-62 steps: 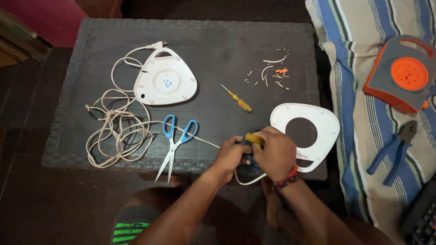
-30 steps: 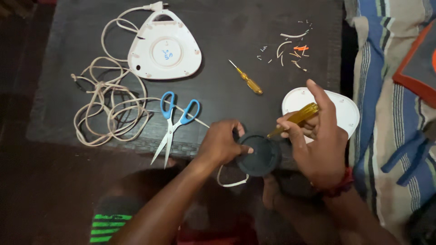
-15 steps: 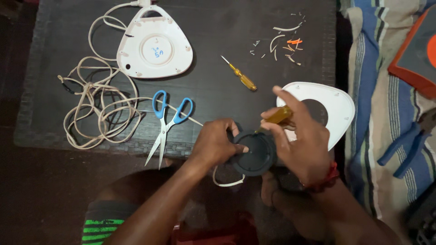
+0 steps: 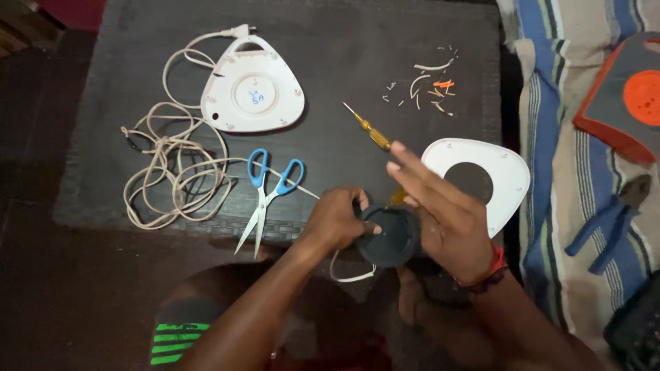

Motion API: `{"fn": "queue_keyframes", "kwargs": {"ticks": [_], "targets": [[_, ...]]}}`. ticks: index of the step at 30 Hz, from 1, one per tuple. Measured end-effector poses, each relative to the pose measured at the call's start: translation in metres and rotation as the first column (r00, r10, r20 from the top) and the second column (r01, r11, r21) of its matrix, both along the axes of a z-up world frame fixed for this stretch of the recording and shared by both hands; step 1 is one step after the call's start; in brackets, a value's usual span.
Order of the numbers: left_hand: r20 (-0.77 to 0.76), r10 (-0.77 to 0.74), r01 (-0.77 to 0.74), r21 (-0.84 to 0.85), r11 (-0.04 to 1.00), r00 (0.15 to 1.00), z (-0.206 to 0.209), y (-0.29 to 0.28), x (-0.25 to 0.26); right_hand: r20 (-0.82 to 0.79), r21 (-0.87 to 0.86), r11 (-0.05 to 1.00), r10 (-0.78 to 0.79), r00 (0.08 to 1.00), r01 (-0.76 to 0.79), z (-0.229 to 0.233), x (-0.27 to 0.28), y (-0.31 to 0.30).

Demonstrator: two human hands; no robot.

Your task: The person strips the ends of a white electrical cord, twists the exposed wires, and inserts them into a blue socket module. They then place the module into a black housing and use a screwdriver to secure it.

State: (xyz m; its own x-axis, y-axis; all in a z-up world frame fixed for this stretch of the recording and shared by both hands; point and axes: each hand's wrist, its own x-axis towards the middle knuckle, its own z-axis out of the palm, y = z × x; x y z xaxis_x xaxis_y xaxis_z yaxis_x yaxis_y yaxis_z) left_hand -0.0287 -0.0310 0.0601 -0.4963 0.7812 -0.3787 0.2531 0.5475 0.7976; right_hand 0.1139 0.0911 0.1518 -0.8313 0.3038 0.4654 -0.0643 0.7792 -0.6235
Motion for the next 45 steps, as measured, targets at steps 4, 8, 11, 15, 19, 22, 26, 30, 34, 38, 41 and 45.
{"fn": "queue_keyframes", "kwargs": {"ticks": [4,8,11,15,19,22,26,30,34,38,41,45], "targets": [[-0.06,0.012,-0.011,0.013,1.0,0.998,-0.004,-0.001,0.003,0.044,-0.174,0.979,-0.098,0.994,0.104,-0.005,0.004,-0.006],[-0.017,0.032,-0.032,-0.001,0.999,0.999,-0.004,0.0,0.006,0.036,-0.187,0.962,-0.198,0.98,0.201,-0.016,-0.001,-0.009],[-0.099,0.044,-0.038,0.058,0.998,0.994,-0.003,0.001,0.006,0.075,-0.211,0.932,-0.285,0.956,0.295,-0.018,-0.006,-0.013],[-0.242,0.035,0.005,0.162,0.987,0.97,0.0,0.002,0.002,0.07,-0.014,0.962,-0.27,0.96,0.272,-0.006,-0.004,-0.009],[-0.046,0.013,-0.016,-0.075,0.997,0.999,0.004,0.003,0.0,0.089,0.026,0.993,-0.117,0.989,0.115,0.005,-0.005,-0.006],[0.001,0.026,-0.026,-0.091,0.996,1.0,0.007,0.004,-0.002,0.057,-0.075,0.997,-0.004,0.998,0.009,0.009,-0.002,-0.003],[0.026,0.024,-0.021,-0.114,0.993,0.999,0.004,0.002,-0.002,0.094,-0.209,0.966,-0.135,0.986,0.152,-0.004,0.0,-0.004],[0.006,-0.012,0.012,-0.099,0.995,1.0,-0.001,0.004,-0.006,0.136,-0.157,0.937,-0.291,0.947,0.311,-0.016,-0.001,-0.005],[0.028,-0.029,0.031,-0.091,0.995,0.999,-0.004,0.007,-0.009,0.155,0.006,0.942,-0.333,0.93,0.336,-0.011,-0.003,-0.007],[0.01,-0.022,0.024,-0.143,0.989,1.0,-0.005,0.01,-0.01,0.121,0.138,0.979,-0.165,0.979,0.148,0.005,0.003,-0.002],[0.051,0.013,-0.005,-0.165,0.986,0.999,-0.008,0.009,-0.008,0.096,-0.202,0.979,-0.019,0.995,0.039,0.006,0.006,-0.003],[0.04,-0.006,0.012,-0.153,0.988,0.999,-0.013,0.011,-0.011,0.267,-0.49,0.833,-0.135,0.954,0.255,-0.003,0.005,0.003]]}}
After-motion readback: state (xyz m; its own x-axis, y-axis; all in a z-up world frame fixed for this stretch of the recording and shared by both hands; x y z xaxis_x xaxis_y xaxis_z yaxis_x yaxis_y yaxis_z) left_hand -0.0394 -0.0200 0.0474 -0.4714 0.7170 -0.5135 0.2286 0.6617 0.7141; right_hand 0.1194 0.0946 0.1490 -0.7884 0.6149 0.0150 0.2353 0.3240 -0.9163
